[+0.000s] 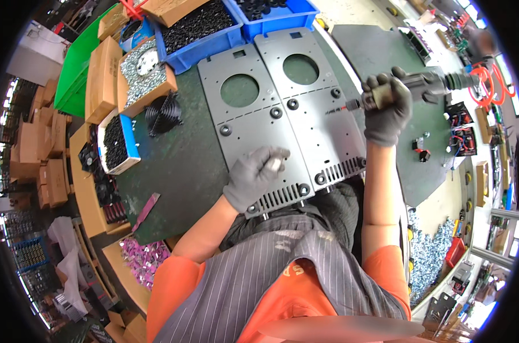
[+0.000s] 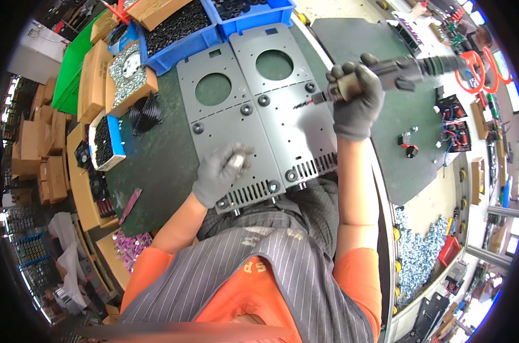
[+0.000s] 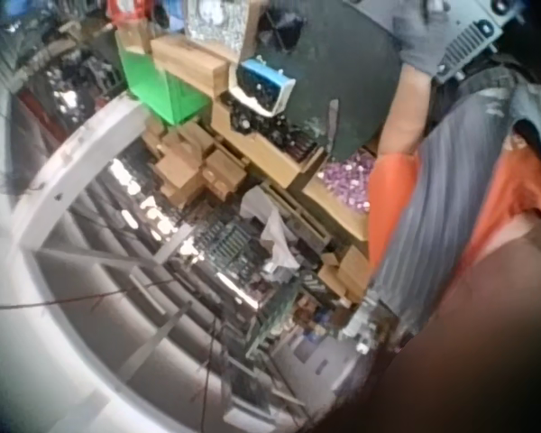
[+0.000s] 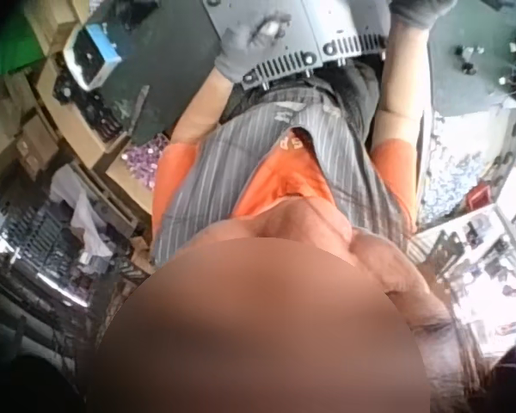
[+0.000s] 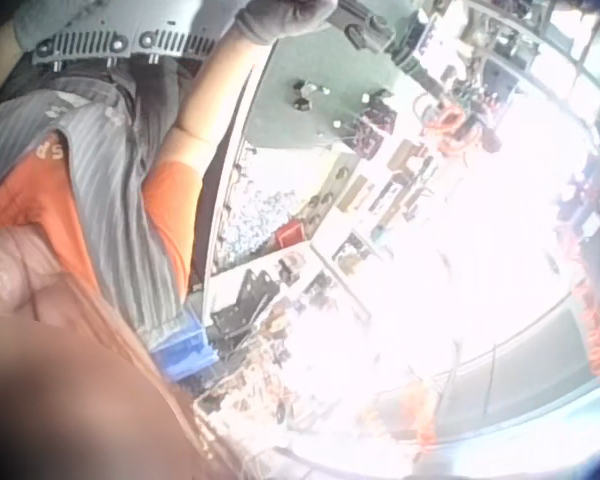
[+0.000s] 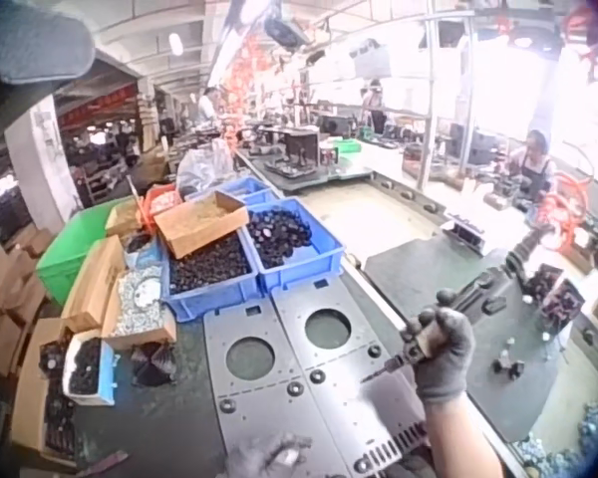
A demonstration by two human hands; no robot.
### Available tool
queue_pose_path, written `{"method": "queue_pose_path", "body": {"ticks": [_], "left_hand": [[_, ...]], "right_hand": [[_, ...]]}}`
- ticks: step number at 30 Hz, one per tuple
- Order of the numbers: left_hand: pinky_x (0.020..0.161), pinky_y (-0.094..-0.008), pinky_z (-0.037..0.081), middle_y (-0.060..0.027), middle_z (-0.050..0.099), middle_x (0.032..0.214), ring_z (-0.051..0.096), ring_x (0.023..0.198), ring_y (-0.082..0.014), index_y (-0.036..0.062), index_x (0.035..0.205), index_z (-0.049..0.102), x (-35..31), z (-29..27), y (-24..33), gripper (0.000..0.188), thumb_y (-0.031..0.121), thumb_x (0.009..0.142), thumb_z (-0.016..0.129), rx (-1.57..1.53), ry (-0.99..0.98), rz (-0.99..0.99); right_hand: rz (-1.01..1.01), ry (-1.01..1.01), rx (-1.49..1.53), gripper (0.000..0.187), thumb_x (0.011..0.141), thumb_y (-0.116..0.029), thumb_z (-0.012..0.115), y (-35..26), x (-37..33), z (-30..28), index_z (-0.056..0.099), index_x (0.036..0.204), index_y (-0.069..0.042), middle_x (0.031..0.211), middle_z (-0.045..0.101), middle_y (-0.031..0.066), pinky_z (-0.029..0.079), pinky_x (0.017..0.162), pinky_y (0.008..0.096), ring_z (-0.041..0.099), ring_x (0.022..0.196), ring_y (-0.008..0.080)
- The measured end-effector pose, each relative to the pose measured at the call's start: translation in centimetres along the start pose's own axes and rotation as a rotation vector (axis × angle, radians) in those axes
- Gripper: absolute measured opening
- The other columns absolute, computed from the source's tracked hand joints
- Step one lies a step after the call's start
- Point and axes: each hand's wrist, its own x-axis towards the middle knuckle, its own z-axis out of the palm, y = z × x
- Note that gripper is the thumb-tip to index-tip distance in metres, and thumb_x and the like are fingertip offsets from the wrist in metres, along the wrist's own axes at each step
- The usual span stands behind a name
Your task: The recorder is assembling metal casings for solar inverters, attaching fans and screw-on components using an electric screwdriver.
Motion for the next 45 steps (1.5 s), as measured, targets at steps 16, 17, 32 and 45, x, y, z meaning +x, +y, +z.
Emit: {"method": "queue_pose_path", "body": {"ticks": [16, 17, 32, 45], "left_hand": [[0.062, -0.0313, 0.051, -0.0090, 0.065, 0.079, 0.064, 0.069, -0.0213, 0.0053, 0.096, 0.065, 1.1, 0.0, 0.8, 0.020, 0.020, 0.088, 0.054, 0.125, 0.037, 0.141], [0.062, -0.0314, 0.051, -0.0094, 0.065, 0.079, 0.064, 0.068, -0.0217, 0.0053, 0.097, 0.065, 1.2, 0.0, 1.0, 0.020, 0.020, 0.088, 0.054, 0.129, 0.030, 0.141], [0.063, -0.0316, 0.051, -0.0109, 0.065, 0.080, 0.063, 0.069, -0.0235, 0.0050, 0.095, 0.066, 1.1, 0.0, 1.0, 0.020, 0.021, 0.088, 0.056, 0.155, 0.013, 0.113], [0.063, -0.0327, 0.051, -0.0104, 0.065, 0.081, 0.064, 0.070, -0.0237, 0.0076, 0.096, 0.064, 0.9, 0.1, 1.0, 0.017, 0.019, 0.088, 0.055, 0.162, 0.023, 0.108]], "right_hand": [[-0.224, -0.109, -0.430, 0.038, 0.072, -0.003, 0.058, 4.6, 8.4, -1.3, 0.045, 0.106, 0.006, 0.073, 0.057, 0.0154, 0.054, 0.061, 0.0385, 0.060, 0.059, 0.0252], [-0.237, -0.117, -0.443, 0.036, 0.073, -0.003, 0.057, 4.6, 8.3, -1.2, 0.045, 0.106, 0.006, 0.074, 0.056, 0.0153, 0.053, 0.060, 0.0372, 0.060, 0.060, 0.0248], [-0.143, -0.223, -0.523, 0.027, 0.072, 0.003, 0.062, 5.4, 8.1, -0.4, 0.052, 0.097, 0.003, 0.074, 0.060, 0.0140, 0.046, 0.045, 0.0273, 0.062, 0.057, 0.0216], [-0.103, -0.261, -0.638, 0.035, 0.071, -0.003, 0.068, 5.1, 8.1, 0.1, 0.055, 0.102, 0.003, 0.072, 0.061, 0.0076, 0.043, 0.048, 0.0230, 0.056, 0.052, 0.0119]]}}
